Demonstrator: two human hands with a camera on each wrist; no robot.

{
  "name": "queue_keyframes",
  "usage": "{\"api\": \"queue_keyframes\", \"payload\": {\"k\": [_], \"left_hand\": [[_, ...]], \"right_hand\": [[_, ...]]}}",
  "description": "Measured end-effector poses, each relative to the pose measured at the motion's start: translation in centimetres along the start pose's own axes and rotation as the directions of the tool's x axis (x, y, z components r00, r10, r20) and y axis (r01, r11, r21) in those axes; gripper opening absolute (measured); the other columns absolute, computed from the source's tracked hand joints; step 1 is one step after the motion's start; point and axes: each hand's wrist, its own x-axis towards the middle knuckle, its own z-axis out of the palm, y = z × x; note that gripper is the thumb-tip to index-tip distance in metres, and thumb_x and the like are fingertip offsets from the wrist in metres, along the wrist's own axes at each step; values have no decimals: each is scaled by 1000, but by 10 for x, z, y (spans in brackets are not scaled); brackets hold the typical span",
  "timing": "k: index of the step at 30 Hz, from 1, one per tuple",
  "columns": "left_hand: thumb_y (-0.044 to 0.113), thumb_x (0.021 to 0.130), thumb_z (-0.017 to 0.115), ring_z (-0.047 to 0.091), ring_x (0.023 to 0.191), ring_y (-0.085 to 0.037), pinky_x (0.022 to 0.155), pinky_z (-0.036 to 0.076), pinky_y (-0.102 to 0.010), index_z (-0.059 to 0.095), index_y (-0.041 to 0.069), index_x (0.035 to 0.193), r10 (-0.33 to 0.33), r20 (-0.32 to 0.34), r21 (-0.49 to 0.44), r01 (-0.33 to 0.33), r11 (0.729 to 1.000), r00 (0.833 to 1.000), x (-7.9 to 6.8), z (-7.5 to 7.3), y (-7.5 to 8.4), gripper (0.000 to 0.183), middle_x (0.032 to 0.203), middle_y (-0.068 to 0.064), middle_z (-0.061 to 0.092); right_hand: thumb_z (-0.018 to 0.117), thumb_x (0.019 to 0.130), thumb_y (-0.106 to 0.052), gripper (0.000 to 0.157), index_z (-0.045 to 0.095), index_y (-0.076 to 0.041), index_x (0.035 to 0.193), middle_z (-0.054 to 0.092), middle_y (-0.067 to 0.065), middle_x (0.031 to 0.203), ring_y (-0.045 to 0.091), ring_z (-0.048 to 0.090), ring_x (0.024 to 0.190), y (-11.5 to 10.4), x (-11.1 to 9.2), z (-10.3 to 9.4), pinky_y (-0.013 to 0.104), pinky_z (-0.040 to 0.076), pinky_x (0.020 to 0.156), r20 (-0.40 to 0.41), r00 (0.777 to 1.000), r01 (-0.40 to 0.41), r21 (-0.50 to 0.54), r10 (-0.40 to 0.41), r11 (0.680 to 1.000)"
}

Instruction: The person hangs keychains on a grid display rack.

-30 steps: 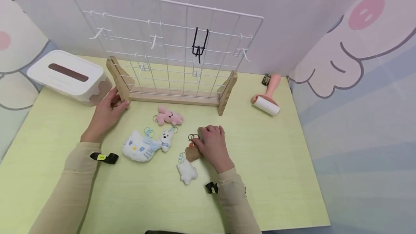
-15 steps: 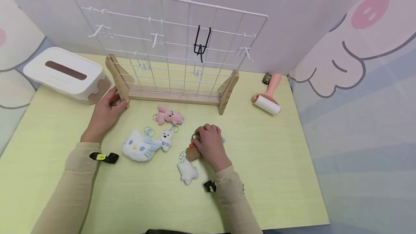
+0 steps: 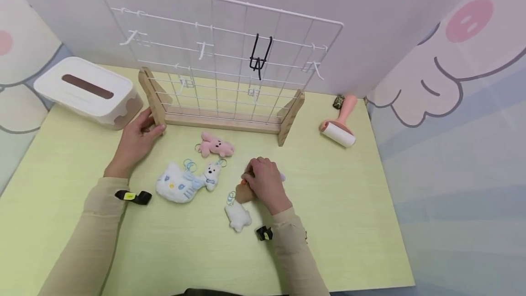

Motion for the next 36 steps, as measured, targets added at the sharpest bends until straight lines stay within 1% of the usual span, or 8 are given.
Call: {"api": "queue_keyframes", "payload": {"k": [4, 8, 14, 18, 21, 26, 31, 36], "left_hand": [[33, 105, 69, 59, 134, -34, 90, 38, -18, 39, 22, 166, -11, 3, 4, 11, 1000, 1000, 1, 0, -2, 68, 148, -20, 61], [36, 105, 68, 57, 137, -33, 91, 38, -21, 39, 24, 165, -22, 6, 12, 22, 1000, 1000, 1, -1, -1, 68, 150, -20, 59], [40, 105, 66, 56, 138, -32, 93, 38, -25, 39, 23, 165, -37, 18, 13, 37, 999, 999, 1, 0, 2, 68, 152, -20, 57], [41, 105, 66, 55, 139, -31, 93, 38, -26, 39, 23, 165, -50, 22, 12, 50, 999, 998, 0, 0, 3, 69, 153, -19, 57], [41, 105, 66, 55, 138, -31, 93, 38, -26, 39, 23, 166, -57, 24, 8, 57, 998, 998, -2, -1, 5, 69, 153, -19, 56], [40, 106, 66, 55, 139, -34, 94, 39, -28, 38, 22, 166, -59, 28, 5, 59, 998, 998, -2, -2, 7, 69, 153, -20, 56], [43, 105, 66, 54, 140, -31, 95, 38, -28, 40, 22, 165, -78, 28, -2, 78, 997, 997, -1, -1, 4, 69, 155, -18, 55], [47, 104, 66, 52, 141, -31, 101, 40, -40, 38, 23, 166, -84, 39, -5, 84, 996, 996, 0, -2, 2, 72, 157, -18, 53]], "right_hand": [[85, 91, -19, 16, 71, -15, 86, 63, -3, 82, 18, 59, 77, 1, 1, -5, 40, 51, 71, 16, 1000, -26, 34, 26, 999], [82, 93, -15, 9, 75, -14, 88, 66, -3, 83, 14, 58, 74, 2, 4, -14, 36, 49, 70, -5, 1000, -18, 78, 18, 997], [80, 95, -12, 9, 75, -10, 88, 67, 0, 83, 12, 58, 70, -2, 10, -37, 30, 49, 64, -82, 996, 37, 157, -24, 987], [83, 93, -11, 15, 70, -8, 87, 65, 2, 79, 13, 55, 65, -6, 16, -52, 26, 46, 59, -149, 987, 88, 171, -62, 981], [84, 92, -12, 18, 68, -7, 87, 64, 3, 77, 14, 54, 66, -11, 22, -61, 26, 45, 59, -194, 977, 120, 172, -86, 978], [83, 92, -7, 14, 70, -5, 90, 70, 5, 83, 16, 62, 71, -22, 32, -76, 27, 52, 65, -237, 965, 168, 213, -116, 963], [78, 95, -2, 6, 73, -2, 98, 74, 9, 92, 19, 69, 77, -30, 40, -89, 30, 58, 71, -302, 936, 249, 210, -180, 945], [76, 95, 2, 6, 75, 2, 102, 75, 13, 98, 21, 70, 81, -37, 49, -103, 20, 55, 73, -401, 896, 296, 222, -190, 929]]}}
